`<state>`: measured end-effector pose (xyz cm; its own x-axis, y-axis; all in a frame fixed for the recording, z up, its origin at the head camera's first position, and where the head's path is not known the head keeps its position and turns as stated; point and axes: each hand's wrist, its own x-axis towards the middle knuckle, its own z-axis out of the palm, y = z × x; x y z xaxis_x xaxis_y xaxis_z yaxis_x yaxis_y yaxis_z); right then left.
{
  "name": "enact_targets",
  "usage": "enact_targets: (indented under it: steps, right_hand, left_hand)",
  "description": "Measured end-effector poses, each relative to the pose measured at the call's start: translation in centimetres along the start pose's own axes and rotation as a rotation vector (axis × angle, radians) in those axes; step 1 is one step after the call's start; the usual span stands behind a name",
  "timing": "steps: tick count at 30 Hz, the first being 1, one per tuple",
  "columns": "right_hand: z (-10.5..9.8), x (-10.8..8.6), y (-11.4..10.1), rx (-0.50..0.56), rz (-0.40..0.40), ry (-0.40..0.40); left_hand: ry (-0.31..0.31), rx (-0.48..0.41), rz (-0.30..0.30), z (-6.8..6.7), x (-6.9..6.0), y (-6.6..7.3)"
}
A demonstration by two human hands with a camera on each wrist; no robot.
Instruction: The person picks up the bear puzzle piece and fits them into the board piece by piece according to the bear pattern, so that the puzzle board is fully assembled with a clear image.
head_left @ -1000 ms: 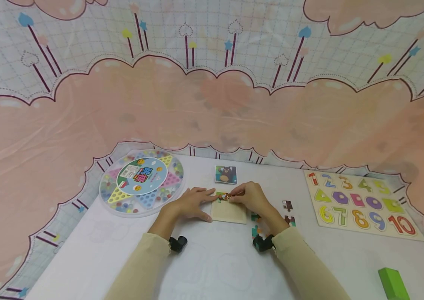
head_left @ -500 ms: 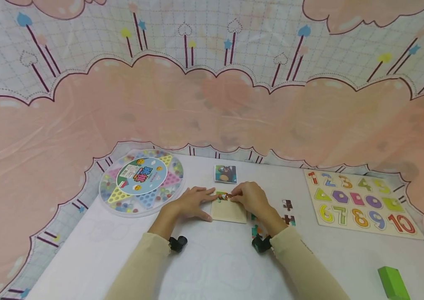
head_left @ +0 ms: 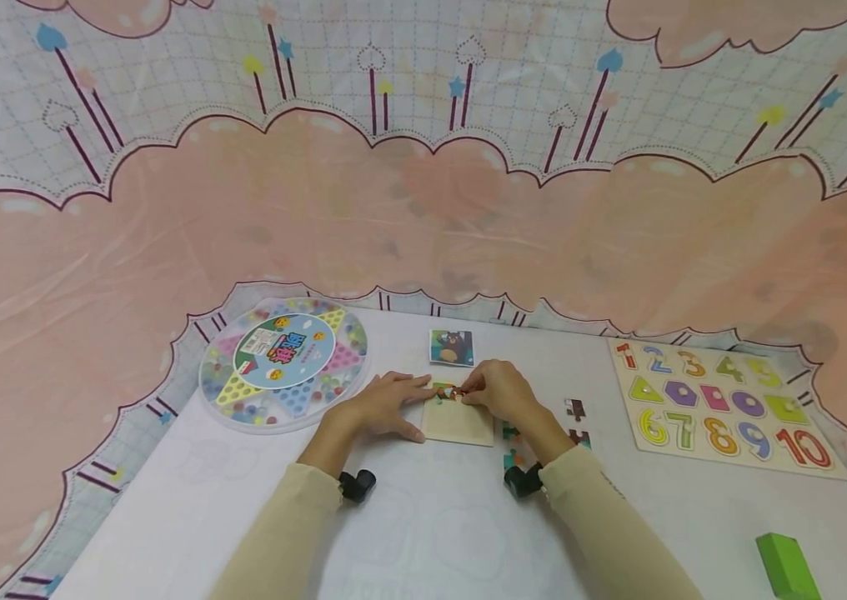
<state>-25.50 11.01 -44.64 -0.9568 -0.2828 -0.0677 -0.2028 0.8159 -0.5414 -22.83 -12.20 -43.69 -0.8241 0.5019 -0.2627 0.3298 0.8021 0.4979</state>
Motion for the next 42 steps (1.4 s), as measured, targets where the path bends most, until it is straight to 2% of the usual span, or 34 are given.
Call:
enact_targets:
  steps: [10,16,22,27,34,42]
  right_hand:
    - [0.0,-0.2,0.2,0.024,-0.033,0.009]
    - [-1.1,-0.8,0.3,0.022,-0.075,-0.053]
    - [-2.6,-2.1,1.4,0.108,-0.046,-0.084]
    - [-4.3,-3.4,3.2,0.126,-0.026,-0.045]
    - [-6.4,-5.6,7.3,0.135,0.014,0.019]
    - [-8.2,-8.0,11.0,0.179,0.11,0.027]
  left_hand:
    - [0.007,0.021,0.021,-0.1,0.1,-0.3]
    - [-0.003,0.044,0.034,-0.1,0.4,-0.4]
    - [-0.012,0.049,0.02,0.1,0.4,-0.3]
    - [-0.011,0.036,0.003,0.2,0.4,-0.2]
    - [-0.008,0.023,0.005,0.4,0.4,-0.3]
    - [-0.009,0.026,0.001,0.3,0.4,-0.3]
